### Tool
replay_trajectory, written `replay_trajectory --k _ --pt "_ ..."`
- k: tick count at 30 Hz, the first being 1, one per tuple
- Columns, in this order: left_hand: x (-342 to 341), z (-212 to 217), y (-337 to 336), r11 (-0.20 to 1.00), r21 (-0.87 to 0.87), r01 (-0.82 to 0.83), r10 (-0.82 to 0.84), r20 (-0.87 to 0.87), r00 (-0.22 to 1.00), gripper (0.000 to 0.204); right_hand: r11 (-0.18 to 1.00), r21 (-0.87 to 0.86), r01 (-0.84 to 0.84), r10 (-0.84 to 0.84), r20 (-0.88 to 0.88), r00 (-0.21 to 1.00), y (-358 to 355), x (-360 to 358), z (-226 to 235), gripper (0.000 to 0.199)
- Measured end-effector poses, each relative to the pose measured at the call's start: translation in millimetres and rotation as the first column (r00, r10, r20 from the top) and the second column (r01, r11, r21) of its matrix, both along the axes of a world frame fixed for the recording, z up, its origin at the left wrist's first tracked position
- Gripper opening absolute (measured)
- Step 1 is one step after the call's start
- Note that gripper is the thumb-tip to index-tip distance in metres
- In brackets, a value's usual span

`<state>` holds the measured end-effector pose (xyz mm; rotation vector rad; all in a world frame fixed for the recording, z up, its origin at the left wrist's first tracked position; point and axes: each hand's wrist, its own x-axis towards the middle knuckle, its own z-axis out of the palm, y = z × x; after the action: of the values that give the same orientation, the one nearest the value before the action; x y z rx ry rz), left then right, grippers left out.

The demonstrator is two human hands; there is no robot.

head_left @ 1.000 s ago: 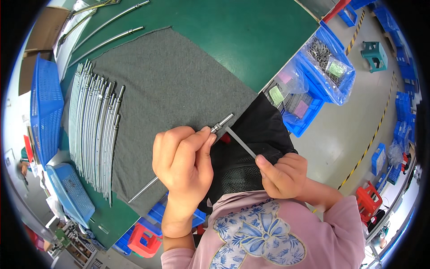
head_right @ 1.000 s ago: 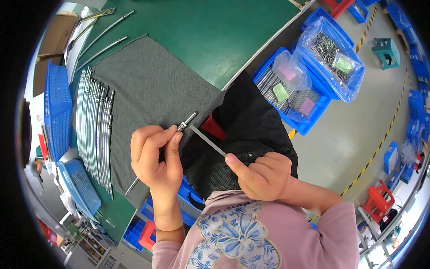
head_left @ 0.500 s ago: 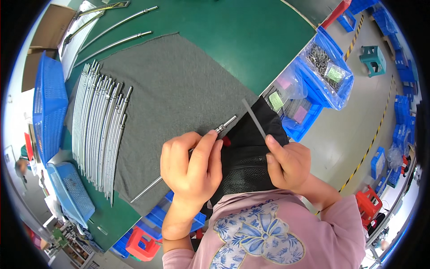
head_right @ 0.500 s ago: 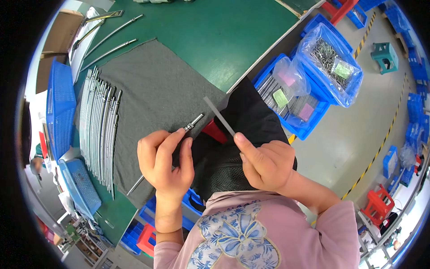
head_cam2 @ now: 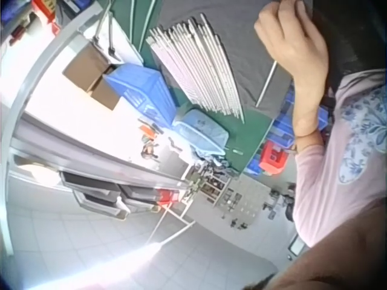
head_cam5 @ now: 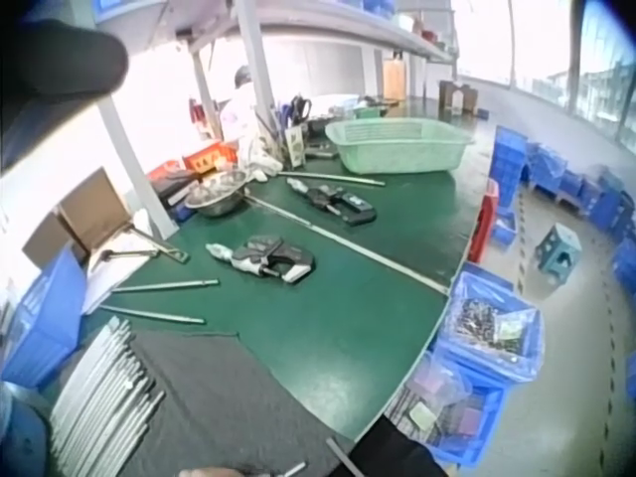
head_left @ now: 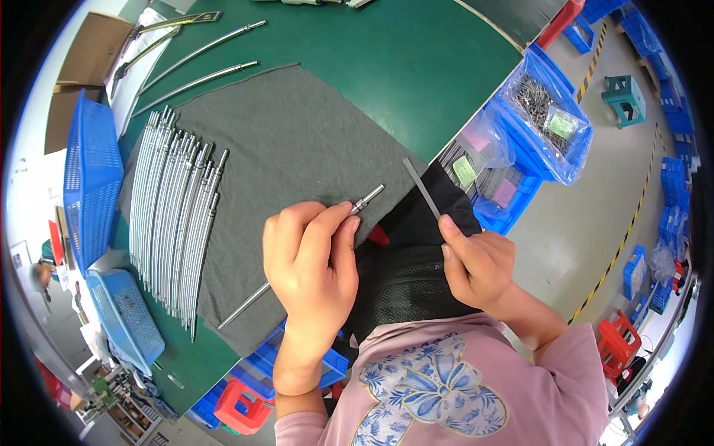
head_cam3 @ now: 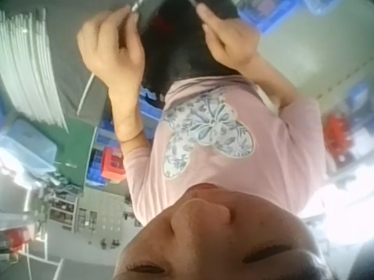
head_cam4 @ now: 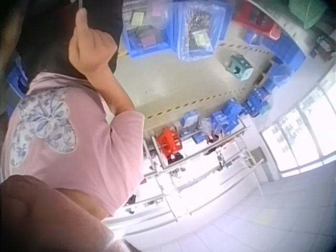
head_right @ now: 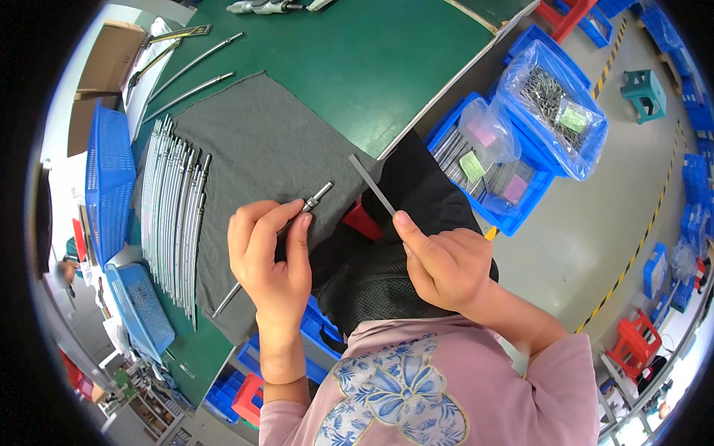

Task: Manually filing the ends of thin metal rods to smooth them at an assembly workbench.

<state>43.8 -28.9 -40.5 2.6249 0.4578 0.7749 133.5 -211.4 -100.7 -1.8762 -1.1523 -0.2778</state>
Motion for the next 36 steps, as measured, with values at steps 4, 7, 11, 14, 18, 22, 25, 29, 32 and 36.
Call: replay_trajectory --k 4,7,11,14,18,22,25,29,32,36 --pt "2.6 2.6 0.1 0.995 -0.076 0.061 -0.060 0.018 0.998 0.019 1.000 -0.025 0.000 0.000 0.011 1.000 -1.7 1.3 1.8 0.048" --pt "1.6 1.4 -5.3 0.994 -0.069 0.081 -0.080 0.006 0.997 0.019 1.000 -0.017 0.000 0.001 0.051 0.999 -3.1 -2.2 8.4 0.050" --pt "-0.1 -3.2 -4.5 0.997 -0.028 0.077 -0.076 0.032 0.997 0.020 0.995 -0.055 -0.085 0.088 0.055 0.995 -1.0 -12.5 13.9 0.048" --pt "0.0 -6.9 -4.1 0.997 -0.031 0.077 -0.075 0.063 0.995 0.020 0.991 -0.063 -0.117 0.119 0.033 0.992 3.4 -16.3 10.3 0.050" --pt "-0.8 -7.2 -4.5 0.996 -0.049 0.075 -0.071 0.065 0.995 0.020 0.991 -0.051 -0.120 0.123 0.048 0.991 5.2 -17.6 8.6 0.052" --pt "0.7 -8.2 -4.2 0.994 -0.047 0.099 -0.094 0.100 0.991 0.022 0.994 -0.067 -0.091 0.097 0.107 0.989 8.9 -18.1 8.0 0.051" --pt "2.3 -8.6 -4.1 0.992 -0.047 0.115 -0.109 0.110 0.988 0.023 0.995 -0.077 -0.070 0.080 0.132 0.988 25.0 -11.8 14.1 0.050" --pt "2.1 -8.8 -5.4 0.992 -0.067 0.102 -0.094 0.118 0.989 0.023 0.985 -0.156 -0.076 0.094 0.107 0.990 21.9 -13.2 22.8 0.049" --pt "1.3 -9.8 -6.1 0.992 -0.067 0.109 -0.099 0.136 0.986 0.022 0.972 -0.224 -0.067 0.085 0.074 0.994 4.5 -22.8 27.7 0.050" --pt "3.9 -8.2 -4.0 0.993 -0.059 0.101 -0.091 0.148 0.985 0.021 0.974 -0.216 -0.070 0.104 0.152 0.983 32.1 -4.4 43.9 0.048"
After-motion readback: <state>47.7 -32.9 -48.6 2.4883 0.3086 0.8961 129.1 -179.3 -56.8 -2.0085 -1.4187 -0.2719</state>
